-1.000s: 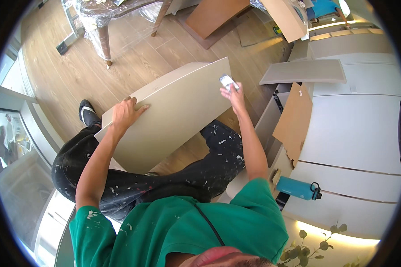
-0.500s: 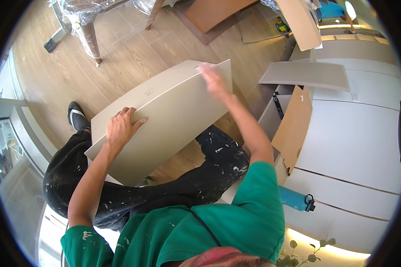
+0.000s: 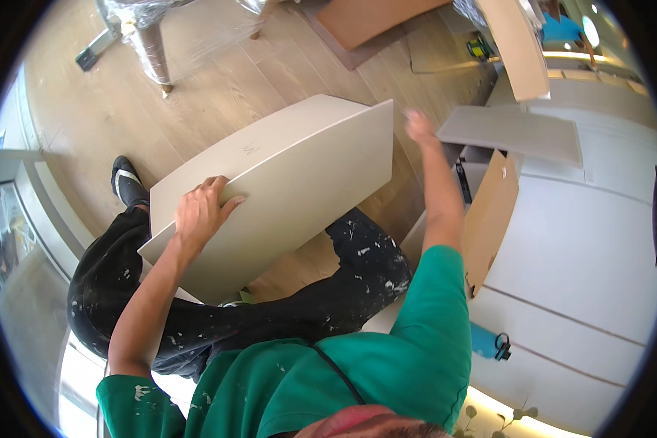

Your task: The person uses a piece of sandpaper to sand the surface and edges of a wooden panel, then wipes it with a cloth while sitting on the floor.

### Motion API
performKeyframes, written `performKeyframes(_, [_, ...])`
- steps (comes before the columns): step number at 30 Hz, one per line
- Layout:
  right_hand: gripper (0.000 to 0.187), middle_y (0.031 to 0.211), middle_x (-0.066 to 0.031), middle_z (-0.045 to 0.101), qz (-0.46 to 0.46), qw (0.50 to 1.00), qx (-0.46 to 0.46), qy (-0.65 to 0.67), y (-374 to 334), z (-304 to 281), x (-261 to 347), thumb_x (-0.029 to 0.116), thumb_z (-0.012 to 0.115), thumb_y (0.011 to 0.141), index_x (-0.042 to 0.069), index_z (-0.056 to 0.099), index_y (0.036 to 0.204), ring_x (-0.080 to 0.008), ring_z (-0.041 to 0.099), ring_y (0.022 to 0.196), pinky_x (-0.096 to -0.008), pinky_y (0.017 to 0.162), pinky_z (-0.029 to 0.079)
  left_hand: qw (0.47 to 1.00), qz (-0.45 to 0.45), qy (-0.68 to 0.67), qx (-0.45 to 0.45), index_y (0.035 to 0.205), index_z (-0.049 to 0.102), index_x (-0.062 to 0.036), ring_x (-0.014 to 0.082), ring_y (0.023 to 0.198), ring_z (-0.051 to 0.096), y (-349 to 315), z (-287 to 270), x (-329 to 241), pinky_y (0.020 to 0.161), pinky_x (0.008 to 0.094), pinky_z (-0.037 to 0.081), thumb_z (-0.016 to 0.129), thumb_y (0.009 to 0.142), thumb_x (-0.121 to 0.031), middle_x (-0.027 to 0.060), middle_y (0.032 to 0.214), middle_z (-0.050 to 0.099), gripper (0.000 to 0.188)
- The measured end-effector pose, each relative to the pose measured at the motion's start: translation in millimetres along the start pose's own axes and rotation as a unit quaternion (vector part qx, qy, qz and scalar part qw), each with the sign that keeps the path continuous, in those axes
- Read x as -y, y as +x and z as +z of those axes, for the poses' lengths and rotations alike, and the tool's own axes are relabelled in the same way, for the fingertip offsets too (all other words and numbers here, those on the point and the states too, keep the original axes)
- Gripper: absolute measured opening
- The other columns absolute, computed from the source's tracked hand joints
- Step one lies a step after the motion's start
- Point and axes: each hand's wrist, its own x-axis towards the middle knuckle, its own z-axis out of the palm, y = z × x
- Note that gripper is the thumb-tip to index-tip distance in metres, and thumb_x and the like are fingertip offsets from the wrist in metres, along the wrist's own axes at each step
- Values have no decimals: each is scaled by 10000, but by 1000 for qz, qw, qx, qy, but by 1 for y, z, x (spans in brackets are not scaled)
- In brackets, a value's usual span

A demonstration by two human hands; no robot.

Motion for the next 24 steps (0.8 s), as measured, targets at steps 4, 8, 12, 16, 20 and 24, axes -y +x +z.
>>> performKeyframes(4, [500,1413,-249,583,86,993,-61,49,11,-37,-35,19,479,916,37,577,1406,-429,553,1308,-488,1118,444,1000,-22,11,-1,1066,680,-24,335,885,731,1,0,4,757,419,590,749,891,-455,159,1023,729,471])
performKeyframes(8, [607,1448,-253,553,-199,947,-214,138,4,-43,11,-95,403,869,16,530,1452,-398,519,1360,-437,1175,402,1000,-18,11,3,1069,681,-23,335,890,732,0,0,3,763,417,590,747,894,-454,162,1030,726,469])
performKeyframes(12, [565,1464,-228,550,-263,941,-198,78,-4,-9,62,-106,407,879,-41,530,1426,-358,461,1423,-438,1249,297,1000,2,1,2,1078,681,-24,343,896,728,2,2,5,783,419,586,746,897,-441,165,1041,723,459])
performKeyframes(16, [488,1420,-221,592,-283,928,-242,31,-45,7,135,-48,448,921,-37,569,1393,-356,500,1389,-489,1243,293,999,18,-34,24,1101,660,-4,372,927,717,3,1,14,803,441,572,739,909,-408,189,1036,716,454])
performKeyframes(20, [372,1327,-199,660,-390,865,-219,225,-151,13,273,51,487,970,-33,645,1297,-354,579,1289,-505,1217,309,997,5,16,74,1147,587,37,403,934,708,2,8,15,808,475,562,711,940,-352,226,983,710,457])
performKeyframes(24, [362,1301,-188,674,-422,860,-203,200,-167,-7,275,25,490,945,-31,665,1257,-344,588,1281,-530,1204,323,996,23,47,74,1108,528,47,397,874,720,-4,8,14,761,469,575,708,946,-324,225,896,707,443])
